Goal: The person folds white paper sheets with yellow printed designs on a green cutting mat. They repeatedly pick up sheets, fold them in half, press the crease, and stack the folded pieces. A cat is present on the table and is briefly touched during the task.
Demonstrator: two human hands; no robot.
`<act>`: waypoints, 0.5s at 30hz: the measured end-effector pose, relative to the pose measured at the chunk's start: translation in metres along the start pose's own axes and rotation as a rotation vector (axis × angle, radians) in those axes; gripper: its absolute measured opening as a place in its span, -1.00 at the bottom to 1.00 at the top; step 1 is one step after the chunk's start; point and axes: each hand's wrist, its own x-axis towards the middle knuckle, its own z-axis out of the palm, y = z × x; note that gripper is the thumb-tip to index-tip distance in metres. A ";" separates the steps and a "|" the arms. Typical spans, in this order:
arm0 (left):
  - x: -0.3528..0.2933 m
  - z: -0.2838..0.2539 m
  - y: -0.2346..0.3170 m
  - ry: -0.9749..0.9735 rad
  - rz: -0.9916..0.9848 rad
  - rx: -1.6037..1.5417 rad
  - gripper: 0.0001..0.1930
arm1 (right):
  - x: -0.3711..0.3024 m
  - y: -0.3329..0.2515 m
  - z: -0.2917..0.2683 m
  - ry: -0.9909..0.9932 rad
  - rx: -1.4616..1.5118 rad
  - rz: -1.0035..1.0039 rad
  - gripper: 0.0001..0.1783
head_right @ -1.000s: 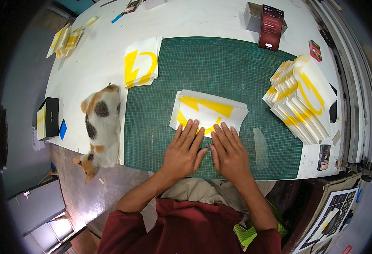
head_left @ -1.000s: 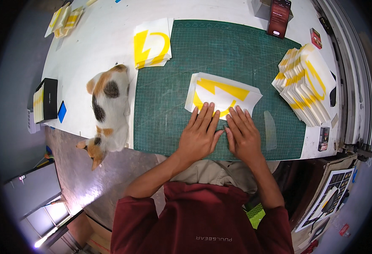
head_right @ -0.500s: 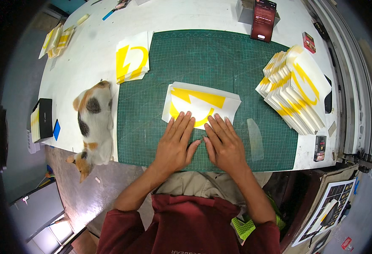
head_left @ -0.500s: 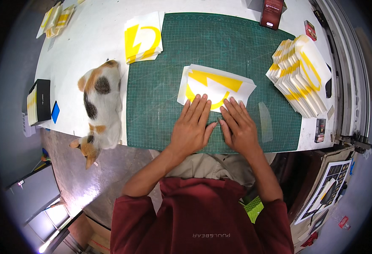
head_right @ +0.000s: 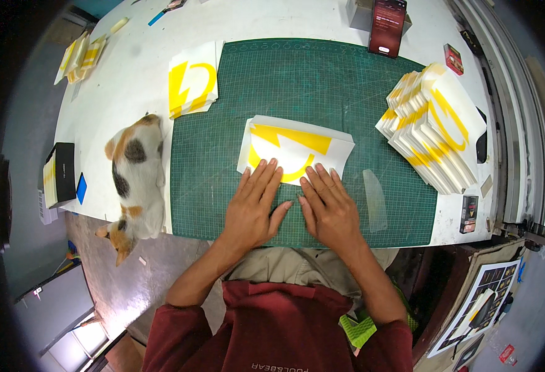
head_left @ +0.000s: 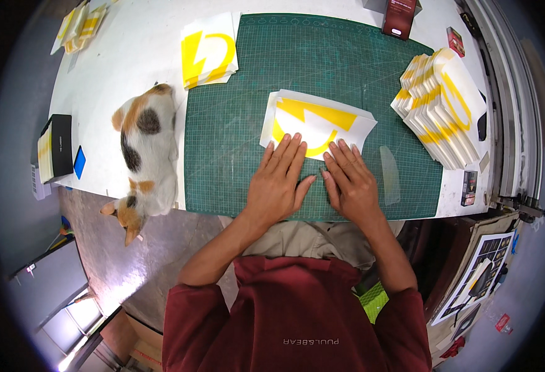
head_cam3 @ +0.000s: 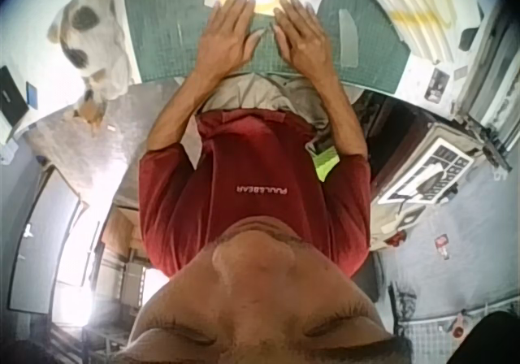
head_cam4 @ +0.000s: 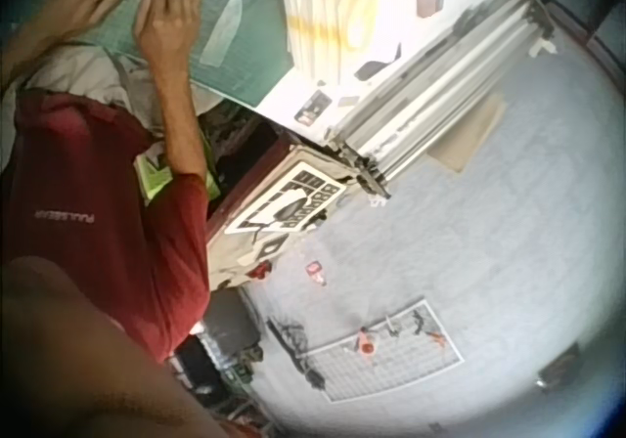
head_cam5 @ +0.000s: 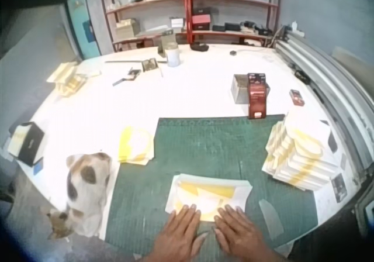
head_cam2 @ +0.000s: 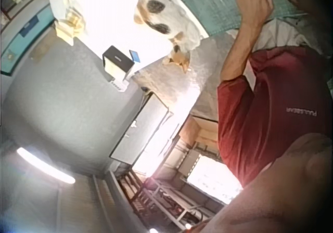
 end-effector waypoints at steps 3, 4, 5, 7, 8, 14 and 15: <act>0.000 -0.007 -0.003 0.020 -0.073 0.050 -0.35 | 0.002 -0.001 0.001 0.022 -0.012 -0.001 -0.59; 0.000 -0.007 -0.005 0.021 -0.082 0.081 -0.35 | 0.002 -0.001 0.002 0.031 -0.021 0.000 -0.59; -0.003 -0.007 -0.005 0.019 -0.096 0.113 -0.36 | 0.009 -0.009 0.004 0.024 -0.068 0.052 -0.58; -0.004 -0.003 -0.009 0.022 -0.099 0.122 -0.38 | 0.025 -0.031 0.008 0.010 -0.172 0.165 -0.57; -0.002 -0.002 -0.010 0.027 -0.097 0.127 -0.38 | 0.026 -0.032 0.013 0.030 -0.178 0.161 -0.56; -0.001 -0.013 -0.002 0.013 -0.092 0.319 -0.39 | -0.010 -0.003 -0.014 0.086 -0.269 0.260 -0.56; 0.001 -0.012 0.003 0.030 -0.111 0.335 -0.38 | -0.016 0.001 -0.018 0.106 -0.293 0.276 -0.56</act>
